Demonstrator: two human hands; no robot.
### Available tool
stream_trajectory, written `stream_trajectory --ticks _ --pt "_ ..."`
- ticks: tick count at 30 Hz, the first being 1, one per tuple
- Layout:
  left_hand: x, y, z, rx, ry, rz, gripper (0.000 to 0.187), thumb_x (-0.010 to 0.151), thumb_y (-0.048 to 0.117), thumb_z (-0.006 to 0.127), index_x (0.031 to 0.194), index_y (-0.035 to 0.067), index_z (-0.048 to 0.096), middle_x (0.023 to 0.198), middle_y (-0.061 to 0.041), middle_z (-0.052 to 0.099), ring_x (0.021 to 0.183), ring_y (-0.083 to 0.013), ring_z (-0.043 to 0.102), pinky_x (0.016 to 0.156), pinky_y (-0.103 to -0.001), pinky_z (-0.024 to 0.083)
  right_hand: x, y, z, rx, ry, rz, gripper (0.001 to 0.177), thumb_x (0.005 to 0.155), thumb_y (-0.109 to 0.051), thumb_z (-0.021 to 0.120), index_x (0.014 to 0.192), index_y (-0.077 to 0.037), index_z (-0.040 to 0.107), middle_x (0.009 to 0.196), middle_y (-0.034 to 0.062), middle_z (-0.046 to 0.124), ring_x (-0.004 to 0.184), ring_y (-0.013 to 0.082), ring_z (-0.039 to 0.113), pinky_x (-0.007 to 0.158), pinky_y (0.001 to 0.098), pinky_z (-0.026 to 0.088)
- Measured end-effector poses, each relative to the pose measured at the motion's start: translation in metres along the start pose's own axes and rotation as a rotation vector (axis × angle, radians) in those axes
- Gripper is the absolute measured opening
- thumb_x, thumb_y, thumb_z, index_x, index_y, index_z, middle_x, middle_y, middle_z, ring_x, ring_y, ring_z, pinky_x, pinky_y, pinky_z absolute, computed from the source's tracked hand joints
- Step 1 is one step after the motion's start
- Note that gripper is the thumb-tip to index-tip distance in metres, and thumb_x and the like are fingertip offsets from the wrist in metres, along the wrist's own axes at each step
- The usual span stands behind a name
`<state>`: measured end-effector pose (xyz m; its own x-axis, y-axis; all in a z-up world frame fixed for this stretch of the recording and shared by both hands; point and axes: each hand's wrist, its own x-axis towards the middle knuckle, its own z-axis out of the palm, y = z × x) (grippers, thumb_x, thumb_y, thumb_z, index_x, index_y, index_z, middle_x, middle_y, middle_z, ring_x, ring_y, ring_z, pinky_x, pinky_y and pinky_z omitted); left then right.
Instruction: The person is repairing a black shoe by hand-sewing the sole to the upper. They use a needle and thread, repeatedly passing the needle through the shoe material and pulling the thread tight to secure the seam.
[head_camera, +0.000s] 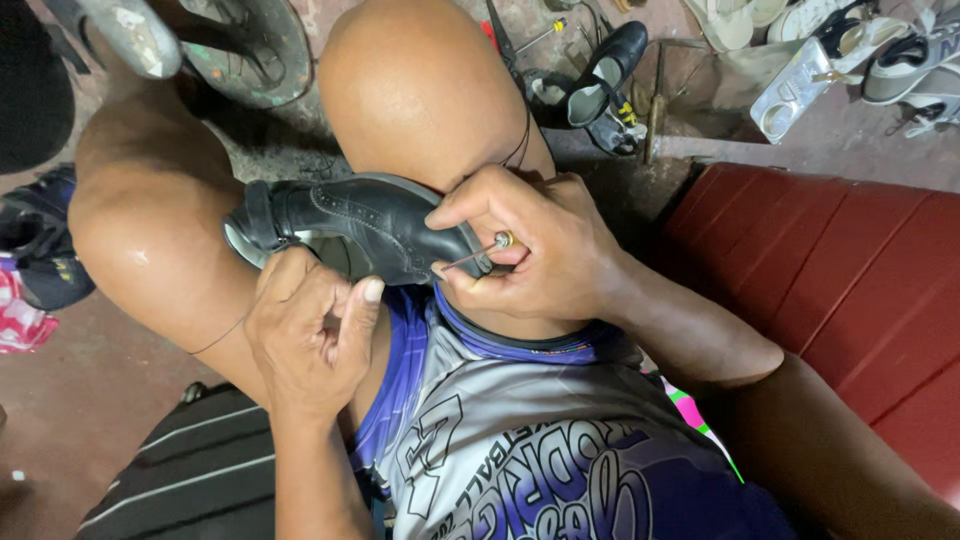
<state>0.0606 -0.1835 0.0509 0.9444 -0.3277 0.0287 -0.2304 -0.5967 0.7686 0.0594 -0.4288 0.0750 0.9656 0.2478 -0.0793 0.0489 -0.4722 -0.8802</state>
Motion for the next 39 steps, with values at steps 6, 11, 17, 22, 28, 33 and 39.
stream_trajectory --ticks 6,11,17,22,28,33,39 --pt "0.000 0.040 -0.008 -0.123 0.015 -0.214 0.010 0.093 0.006 0.069 0.098 0.000 0.062 0.088 -0.008 0.061 0.077 -0.0179 0.062 0.069 -0.031 0.049 -0.002 0.003 0.001 -0.023 0.062 -0.099 0.044 0.082 -0.014 0.090 0.117 -0.009 0.064 0.077 -0.0003 0.062 0.061 0.0074 0.061 0.055 0.0245 0.051" --pt "-0.012 0.043 0.025 -1.129 0.168 -0.411 0.040 0.094 -0.012 0.074 0.116 0.004 0.045 0.111 -0.008 0.060 0.102 -0.0116 0.061 0.093 -0.024 0.052 -0.011 0.006 0.002 0.080 0.094 -0.140 0.048 0.086 -0.014 0.089 0.124 -0.009 0.061 0.113 0.0056 0.071 0.079 0.0087 0.070 0.069 0.0218 0.063" --pt "-0.009 0.050 0.048 -1.259 0.172 -0.304 0.076 0.088 -0.015 0.079 0.144 0.006 0.032 0.128 -0.008 0.058 0.109 -0.0142 0.063 0.092 -0.025 0.054 -0.017 0.006 0.005 0.082 0.120 -0.092 0.052 0.081 -0.013 0.088 0.125 -0.010 0.062 0.116 0.0062 0.071 0.073 0.0102 0.067 0.063 0.0229 0.060" --pt "0.000 0.052 0.046 -1.202 0.038 -0.338 0.109 0.083 -0.009 0.084 0.169 0.007 0.017 0.134 -0.011 0.059 0.112 -0.0160 0.067 0.096 -0.029 0.058 -0.021 0.003 -0.011 0.111 -0.007 -0.066 0.052 0.082 -0.018 0.086 0.127 -0.006 0.062 0.085 0.0046 0.062 0.065 0.0136 0.062 0.059 0.0270 0.053" --pt "0.001 0.045 0.044 -1.130 0.086 -0.375 0.103 0.080 -0.009 0.083 0.166 0.001 0.027 0.136 -0.012 0.059 0.111 -0.0183 0.070 0.095 -0.032 0.061 -0.038 0.004 -0.035 0.192 0.118 -0.185 0.024 0.101 0.000 0.055 0.125 0.001 0.056 0.101 0.0147 0.062 0.088 0.0262 0.068 0.085 0.0325 0.056" --pt "-0.007 0.041 0.046 -1.123 0.107 -0.340 0.103 0.080 -0.009 0.084 0.166 0.001 0.028 0.143 -0.013 0.059 0.111 -0.0194 0.071 0.090 -0.030 0.062 -0.057 0.006 -0.028 0.172 0.097 -0.091 0.030 0.098 0.002 0.061 0.127 0.000 0.066 0.115 0.0163 0.076 0.104 0.0234 0.078 0.096 0.0340 0.060" --pt "-0.012 0.033 0.054 -1.195 0.153 -0.335 0.107 0.078 -0.008 0.086 0.166 0.002 0.026 0.145 -0.014 0.059 0.109 -0.0199 0.071 0.088 -0.031 0.062 -0.056 0.010 -0.021 0.279 0.056 -0.107 0.033 0.096 0.005 0.060 0.128 -0.002 0.068 0.114 0.0157 0.076 0.105 0.0236 0.077 0.098 0.0345 0.059"
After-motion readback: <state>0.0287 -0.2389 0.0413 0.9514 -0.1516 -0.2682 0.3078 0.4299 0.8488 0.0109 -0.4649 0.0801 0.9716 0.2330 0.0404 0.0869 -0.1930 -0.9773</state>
